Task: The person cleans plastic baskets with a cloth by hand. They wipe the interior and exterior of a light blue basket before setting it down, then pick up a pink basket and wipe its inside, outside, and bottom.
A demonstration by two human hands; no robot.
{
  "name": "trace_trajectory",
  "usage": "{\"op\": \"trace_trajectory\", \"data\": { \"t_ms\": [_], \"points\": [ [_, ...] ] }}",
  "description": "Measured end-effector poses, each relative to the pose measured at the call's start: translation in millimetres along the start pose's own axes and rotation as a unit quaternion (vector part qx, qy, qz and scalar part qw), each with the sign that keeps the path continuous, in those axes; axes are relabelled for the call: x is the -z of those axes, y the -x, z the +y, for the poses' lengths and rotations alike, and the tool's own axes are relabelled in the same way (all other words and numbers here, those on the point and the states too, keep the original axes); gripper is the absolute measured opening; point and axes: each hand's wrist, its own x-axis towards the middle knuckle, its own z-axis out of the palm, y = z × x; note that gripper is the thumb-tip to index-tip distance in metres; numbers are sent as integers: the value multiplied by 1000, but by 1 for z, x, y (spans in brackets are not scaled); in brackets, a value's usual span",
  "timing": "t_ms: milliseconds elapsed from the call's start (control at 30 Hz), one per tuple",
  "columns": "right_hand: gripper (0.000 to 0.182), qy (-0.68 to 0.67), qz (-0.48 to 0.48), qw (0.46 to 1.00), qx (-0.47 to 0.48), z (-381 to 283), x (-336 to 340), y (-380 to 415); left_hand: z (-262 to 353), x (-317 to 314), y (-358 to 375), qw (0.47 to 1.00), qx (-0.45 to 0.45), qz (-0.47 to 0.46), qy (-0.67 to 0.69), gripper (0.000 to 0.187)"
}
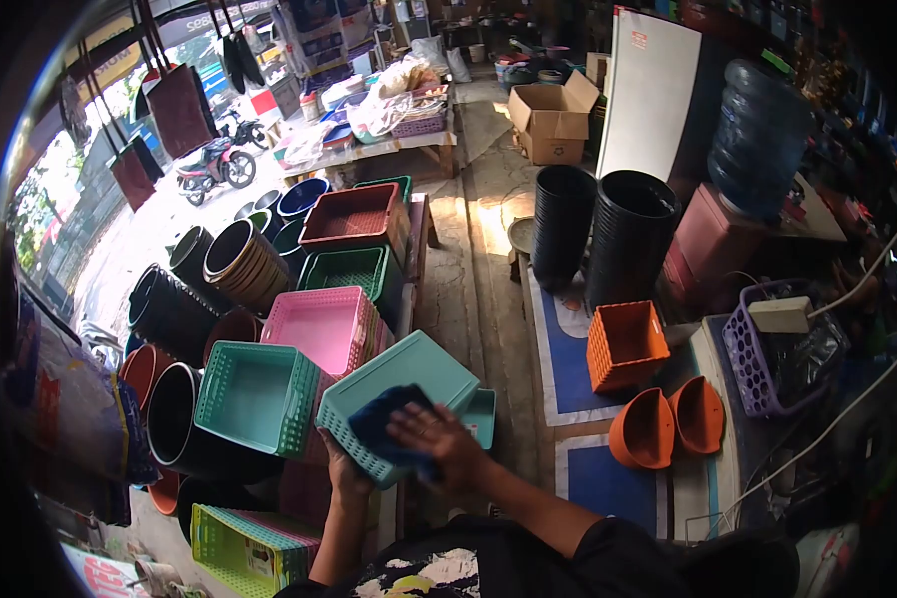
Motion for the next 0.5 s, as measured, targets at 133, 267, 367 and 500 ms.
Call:
{"op": "trace_trajectory", "data": {
  "t_ms": [133,267,367,500],
  "points": [
    [79,32,20,997,-71,58,-12,15,2,6,11,999,10,51,1,76],
    [59,-21,38,963,-265,86,-23,25,6,19,30,994,28,100,-13,71],
    [51,-85,29,942,-324,100,-32,31,10,30,45,988,13,142,-53,66],
    [49,-204,175,919,-289,70,-47,21,21,37,69,987,-23,139,-72,50]
  ]
}}
